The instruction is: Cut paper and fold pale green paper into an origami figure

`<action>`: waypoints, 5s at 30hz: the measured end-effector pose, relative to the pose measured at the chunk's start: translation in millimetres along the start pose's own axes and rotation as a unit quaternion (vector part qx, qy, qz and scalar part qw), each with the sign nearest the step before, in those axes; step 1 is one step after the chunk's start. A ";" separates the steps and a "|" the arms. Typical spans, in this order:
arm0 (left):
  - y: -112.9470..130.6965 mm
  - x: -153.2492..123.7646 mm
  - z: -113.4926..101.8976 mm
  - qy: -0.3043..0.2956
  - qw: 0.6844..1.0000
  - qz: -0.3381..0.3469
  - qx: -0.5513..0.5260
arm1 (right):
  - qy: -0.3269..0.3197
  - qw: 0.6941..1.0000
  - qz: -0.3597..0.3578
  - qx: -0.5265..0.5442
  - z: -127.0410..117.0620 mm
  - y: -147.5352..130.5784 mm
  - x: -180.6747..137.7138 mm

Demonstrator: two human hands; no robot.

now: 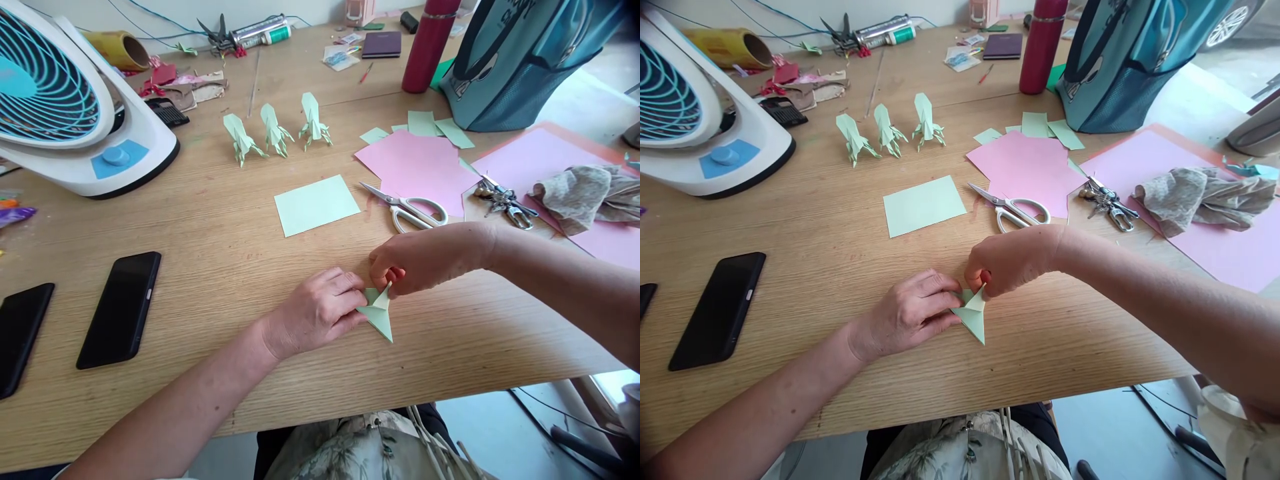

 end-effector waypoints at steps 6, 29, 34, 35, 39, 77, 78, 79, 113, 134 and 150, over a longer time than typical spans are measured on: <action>5.2 4.7 2.6 0.005 0.998 -0.059 0.011 | 0.038 0.999 -0.003 -0.006 3.7 6.7 -7.3; 1.0 4.0 1.1 0.009 0.995 -0.099 -0.010 | 0.140 0.989 -0.021 -0.050 27.1 -4.2 -11.4; 1.1 4.0 0.2 0.016 0.994 -0.111 -0.006 | 0.177 0.981 -0.012 -0.074 32.9 -5.6 -8.7; 1.2 3.9 0.1 0.018 0.993 -0.113 -0.005 | 0.186 0.979 -0.008 -0.082 34.4 -6.1 -8.1; 0.4 2.5 -0.6 0.029 0.992 -0.123 0.002 | 0.205 0.974 -0.012 -0.097 39.5 -5.8 -7.3; -10.8 -4.2 -15.7 -0.020 0.982 -0.188 -0.011 | 0.259 0.958 0.032 -0.117 53.5 -6.0 -3.4; -10.3 -4.3 -15.2 -0.015 0.982 -0.188 -0.008 | 0.264 0.957 0.031 -0.120 54.1 -6.4 -3.3; -10.0 -4.4 -14.5 -0.009 0.982 -0.190 -0.005 | 0.270 0.954 0.029 -0.123 54.7 -6.7 -3.3; -8.1 -4.4 -11.7 -0.009 0.971 -0.238 -0.030 | 0.296 0.934 0.036 -0.197 59.9 -6.1 -0.7; -3.0 -3.4 -16.3 -0.011 0.969 -0.247 -0.031 | 0.279 0.944 0.051 -0.170 58.4 -8.8 -1.5; -0.8 -3.4 -8.5 0.019 0.964 -0.266 -0.005 | 0.296 0.933 0.045 -0.198 61.6 -9.6 0.0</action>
Point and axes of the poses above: each hand's wrist, its own x-axis towards the middle knuckle, its own z-axis out of the palm, y = z × x, the point moved 1 cm from there along x, towards the middle knuckle, and after that the axes turned 15 degrees about -z, right-handed, at the moved point
